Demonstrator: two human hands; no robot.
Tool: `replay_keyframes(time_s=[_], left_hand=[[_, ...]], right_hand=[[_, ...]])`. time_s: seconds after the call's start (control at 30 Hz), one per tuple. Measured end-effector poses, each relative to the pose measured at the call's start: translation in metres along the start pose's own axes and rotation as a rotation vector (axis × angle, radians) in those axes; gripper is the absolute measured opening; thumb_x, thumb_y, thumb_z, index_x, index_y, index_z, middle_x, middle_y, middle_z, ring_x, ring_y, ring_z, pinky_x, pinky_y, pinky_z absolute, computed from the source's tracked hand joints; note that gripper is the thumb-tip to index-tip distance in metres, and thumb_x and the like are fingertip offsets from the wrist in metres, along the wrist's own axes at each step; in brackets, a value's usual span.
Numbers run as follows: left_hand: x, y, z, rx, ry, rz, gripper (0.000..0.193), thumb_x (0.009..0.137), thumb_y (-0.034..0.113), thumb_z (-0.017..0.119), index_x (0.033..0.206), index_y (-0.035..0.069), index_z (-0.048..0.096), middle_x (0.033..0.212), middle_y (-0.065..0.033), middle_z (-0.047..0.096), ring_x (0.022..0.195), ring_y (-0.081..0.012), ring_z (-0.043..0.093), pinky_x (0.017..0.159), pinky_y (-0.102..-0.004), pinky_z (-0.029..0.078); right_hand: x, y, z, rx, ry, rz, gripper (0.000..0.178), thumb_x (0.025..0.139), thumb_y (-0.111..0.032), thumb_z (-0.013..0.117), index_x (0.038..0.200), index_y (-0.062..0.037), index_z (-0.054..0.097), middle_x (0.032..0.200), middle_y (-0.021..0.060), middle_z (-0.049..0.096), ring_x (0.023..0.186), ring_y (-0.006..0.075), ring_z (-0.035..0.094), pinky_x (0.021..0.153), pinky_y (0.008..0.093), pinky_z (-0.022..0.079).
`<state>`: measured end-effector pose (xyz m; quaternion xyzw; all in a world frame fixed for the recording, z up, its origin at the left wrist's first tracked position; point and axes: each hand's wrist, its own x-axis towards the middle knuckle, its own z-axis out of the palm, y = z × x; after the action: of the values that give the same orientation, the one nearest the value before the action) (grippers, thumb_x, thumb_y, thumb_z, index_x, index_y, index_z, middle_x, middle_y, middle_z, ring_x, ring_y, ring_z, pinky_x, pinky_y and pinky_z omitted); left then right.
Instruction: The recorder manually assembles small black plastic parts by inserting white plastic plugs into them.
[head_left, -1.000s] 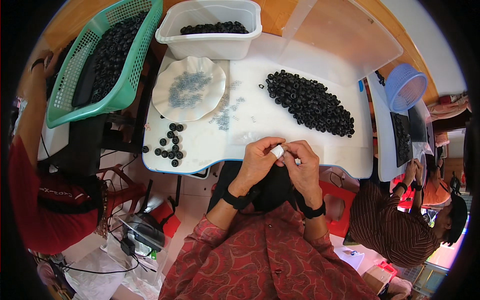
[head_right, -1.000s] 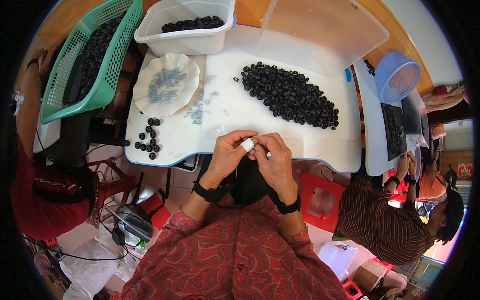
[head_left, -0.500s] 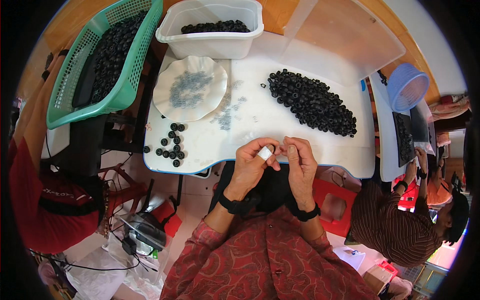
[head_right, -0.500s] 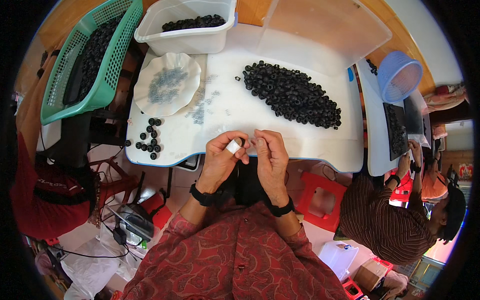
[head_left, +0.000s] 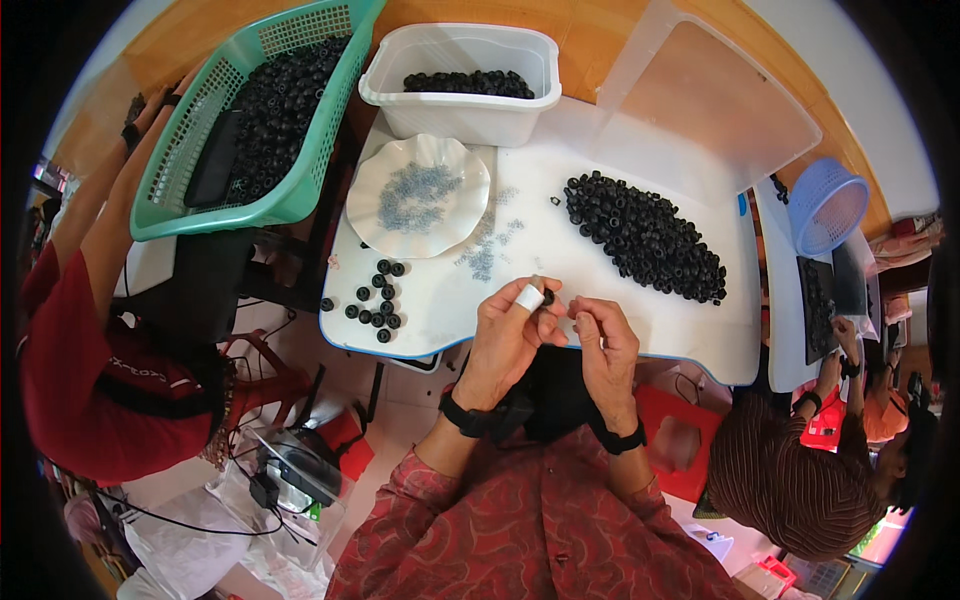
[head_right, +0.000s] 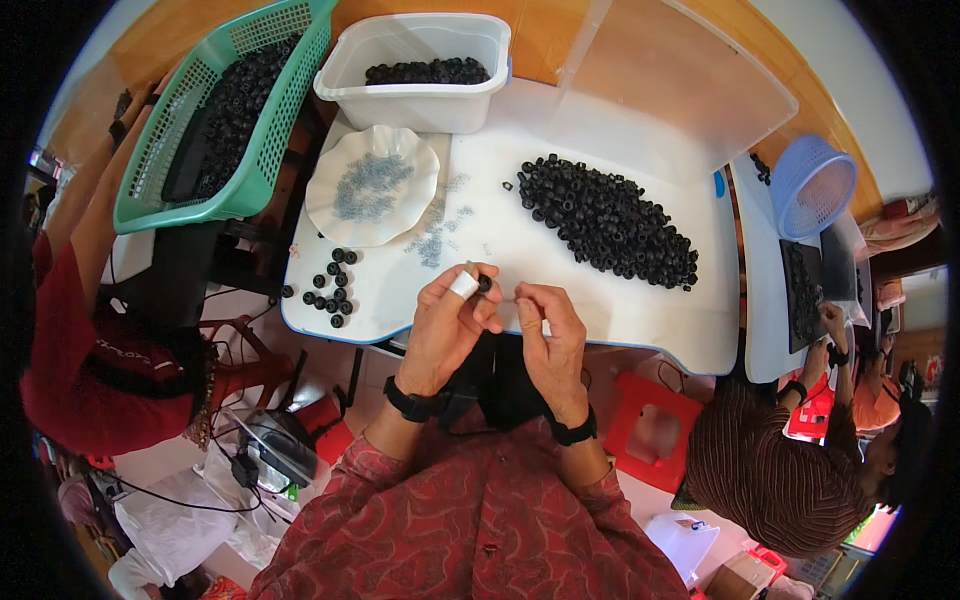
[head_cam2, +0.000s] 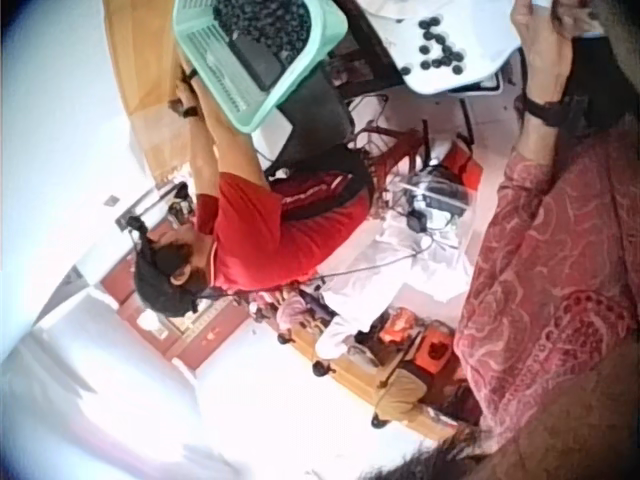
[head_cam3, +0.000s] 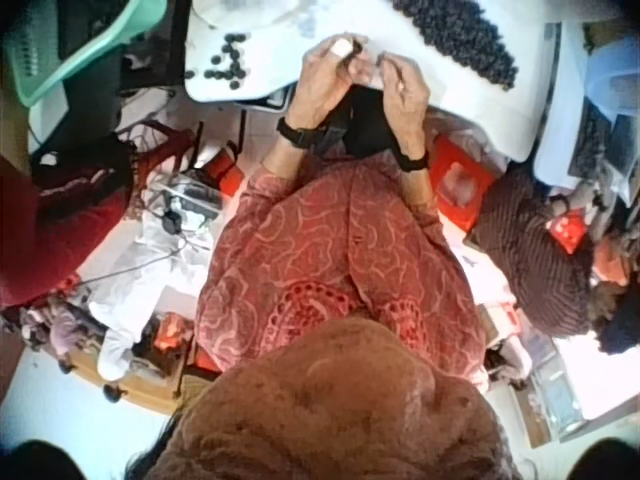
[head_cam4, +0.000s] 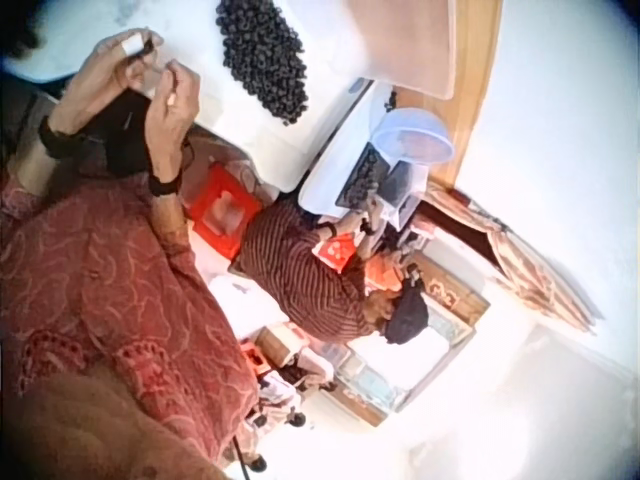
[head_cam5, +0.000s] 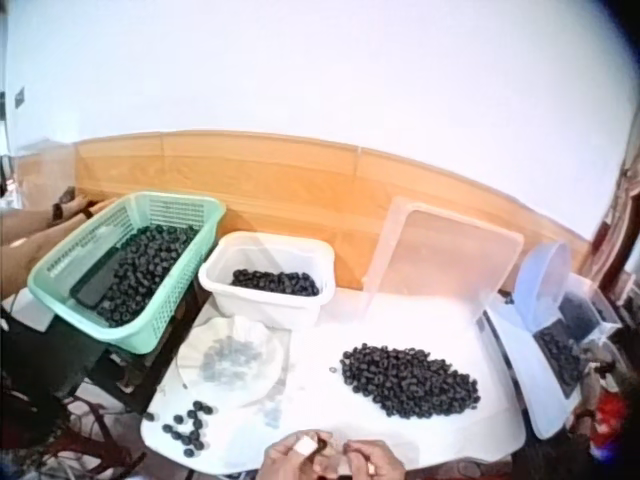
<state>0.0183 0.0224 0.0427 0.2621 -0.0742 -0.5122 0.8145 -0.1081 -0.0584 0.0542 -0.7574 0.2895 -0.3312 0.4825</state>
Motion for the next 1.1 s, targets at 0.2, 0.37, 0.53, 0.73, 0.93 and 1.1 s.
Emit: replay_keyframes(time_s=[0.2, 0.37, 0.53, 0.73, 0.93, 1.1], left_hand=[[0.021, 0.029, 0.018, 0.018, 0.155, 0.041, 0.026, 0.101, 0.021, 0.054, 0.115, 0.0, 0.061, 0.078, -0.0057, 0.063, 0.054, -0.0063, 0.05, 0.051, -0.0272, 0.052], [0.058, 0.06, 0.031, 0.04, 0.128, 0.144, 0.023, 0.099, 0.019, 0.058, 0.112, 0.0, 0.061, 0.078, -0.0054, 0.061, 0.06, -0.0082, 0.055, 0.062, -0.03, 0.056], [0.123, 0.099, 0.056, 0.032, 0.168, 0.318, 0.015, 0.096, 0.011, 0.059, 0.106, 0.0, 0.061, 0.08, -0.0051, 0.061, 0.069, -0.0138, 0.061, 0.077, -0.0396, 0.061], [0.172, 0.137, 0.07, 0.079, 0.228, 0.351, 0.024, 0.099, 0.006, 0.049, 0.112, -0.014, 0.047, 0.103, -0.0204, 0.057, 0.089, -0.0316, 0.065, 0.083, -0.0461, 0.061], [0.156, 0.134, 0.064, 0.1, 0.193, 0.308, 0.034, 0.1, 0.008, 0.045, 0.121, -0.018, 0.04, 0.108, -0.0265, 0.057, 0.097, -0.04, 0.065, 0.085, -0.0479, 0.06], [0.086, 0.078, 0.04, 0.706, 0.192, 0.268, 0.022, 0.091, -0.001, 0.052, 0.107, -0.002, 0.067, 0.093, -0.0085, 0.067, 0.074, -0.0175, 0.064, 0.069, -0.0305, 0.056]], right_hand=[[0.004, 0.03, -0.007, -0.026, 0.146, 0.024, 0.009, 0.096, -0.004, 0.059, 0.102, 0.0021, 0.064, 0.092, 0.0085, 0.066, 0.081, 0.0145, 0.064, 0.073, 0.0264, 0.051], [0.0, 0.042, -0.004, -0.002, 0.195, 0.021, 0.008, 0.096, -0.005, 0.059, 0.1, 0.0011, 0.063, 0.088, 0.0067, 0.066, 0.079, 0.0131, 0.063, 0.072, 0.0254, 0.05], [-0.003, 0.05, -0.005, -0.043, 0.177, -0.063, 0.006, 0.094, -0.002, 0.06, 0.099, 0.0012, 0.063, 0.089, 0.0079, 0.064, 0.078, 0.0145, 0.061, 0.07, 0.0253, 0.049], [0.001, 0.046, -0.006, -0.06, 0.153, -0.11, 0.006, 0.093, 0.0, 0.061, 0.098, 0.0014, 0.062, 0.09, 0.0098, 0.063, 0.077, 0.0166, 0.061, 0.069, 0.0266, 0.049], [0.001, 0.047, -0.009, -0.098, 0.14, -0.121, 0.005, 0.096, -0.001, 0.058, 0.098, 0.0019, 0.062, 0.089, 0.0064, 0.063, 0.08, 0.0121, 0.06, 0.073, 0.0243, 0.049], [0.001, 0.042, -0.01, -0.11, 0.139, -0.113, 0.006, 0.095, 0.0, 0.058, 0.099, 0.0015, 0.062, 0.09, 0.0064, 0.063, 0.08, 0.0124, 0.06, 0.072, 0.0242, 0.048]])
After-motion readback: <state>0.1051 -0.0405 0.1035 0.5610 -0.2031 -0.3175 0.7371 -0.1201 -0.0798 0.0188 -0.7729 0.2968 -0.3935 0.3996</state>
